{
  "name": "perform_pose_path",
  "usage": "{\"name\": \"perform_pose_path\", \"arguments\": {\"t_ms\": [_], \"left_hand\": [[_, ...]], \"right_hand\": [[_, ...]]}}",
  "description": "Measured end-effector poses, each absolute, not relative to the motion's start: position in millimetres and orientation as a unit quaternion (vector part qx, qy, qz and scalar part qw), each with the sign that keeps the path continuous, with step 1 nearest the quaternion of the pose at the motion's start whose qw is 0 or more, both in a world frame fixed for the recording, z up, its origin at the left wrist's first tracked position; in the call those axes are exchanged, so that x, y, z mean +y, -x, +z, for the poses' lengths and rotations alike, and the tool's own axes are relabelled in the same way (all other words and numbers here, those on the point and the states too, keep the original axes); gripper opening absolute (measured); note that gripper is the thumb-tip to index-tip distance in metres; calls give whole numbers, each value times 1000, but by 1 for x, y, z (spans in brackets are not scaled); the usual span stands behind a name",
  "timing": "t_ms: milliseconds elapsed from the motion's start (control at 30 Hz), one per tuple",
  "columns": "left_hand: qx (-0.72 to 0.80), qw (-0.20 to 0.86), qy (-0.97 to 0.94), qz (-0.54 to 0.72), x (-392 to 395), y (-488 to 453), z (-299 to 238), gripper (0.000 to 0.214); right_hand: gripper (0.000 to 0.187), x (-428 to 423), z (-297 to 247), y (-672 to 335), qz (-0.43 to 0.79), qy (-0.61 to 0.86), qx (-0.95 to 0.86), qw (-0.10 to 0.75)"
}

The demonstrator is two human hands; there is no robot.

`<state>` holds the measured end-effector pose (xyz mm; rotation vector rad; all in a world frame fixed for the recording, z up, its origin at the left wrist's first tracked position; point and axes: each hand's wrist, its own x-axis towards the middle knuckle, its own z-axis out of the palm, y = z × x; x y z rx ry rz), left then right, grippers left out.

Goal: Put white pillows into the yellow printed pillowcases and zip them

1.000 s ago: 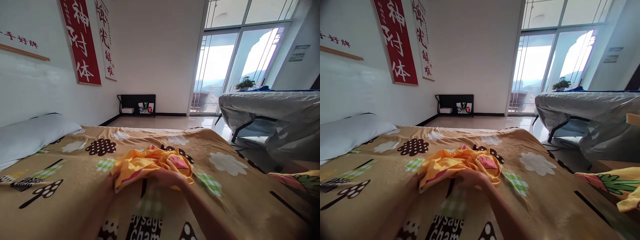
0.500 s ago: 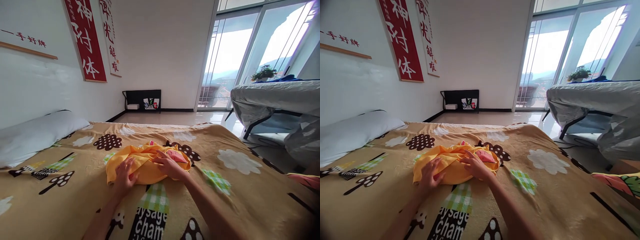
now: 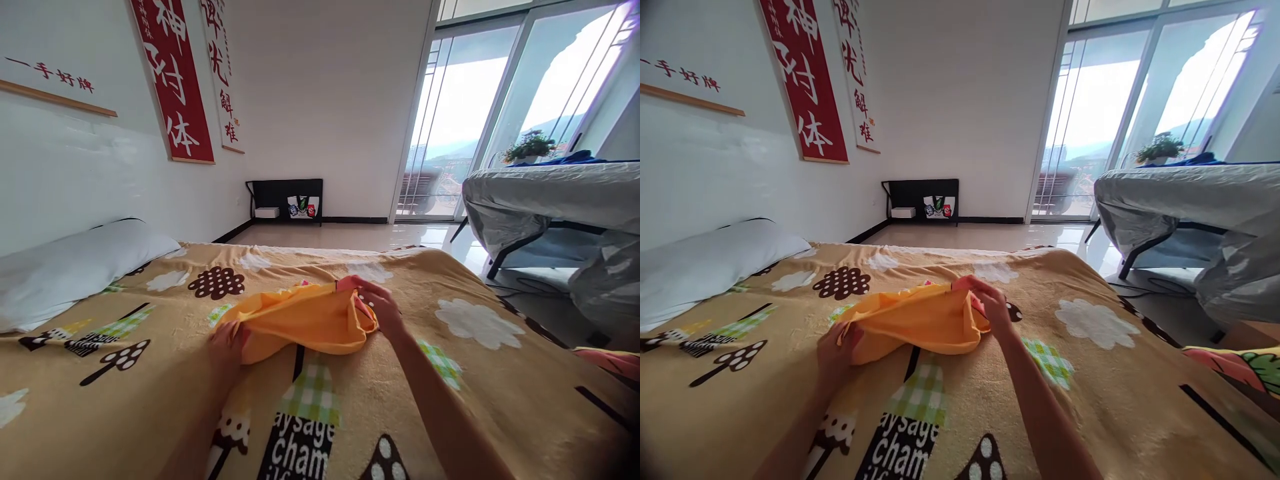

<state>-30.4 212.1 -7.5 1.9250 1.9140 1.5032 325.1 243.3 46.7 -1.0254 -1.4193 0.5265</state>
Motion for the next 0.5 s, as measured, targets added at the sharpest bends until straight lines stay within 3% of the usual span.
{"name": "perform_pose_path", "arguments": {"t_ms": [200,500], "left_hand": [[612,10,-633,474,214,28,-13,29],[591,-18,-708,386,210,14,-21,27]], "right_hand": [[47,197,98,-328,269,355,-517,731],[64,125,149,-299,171,259,-562,767]]}}
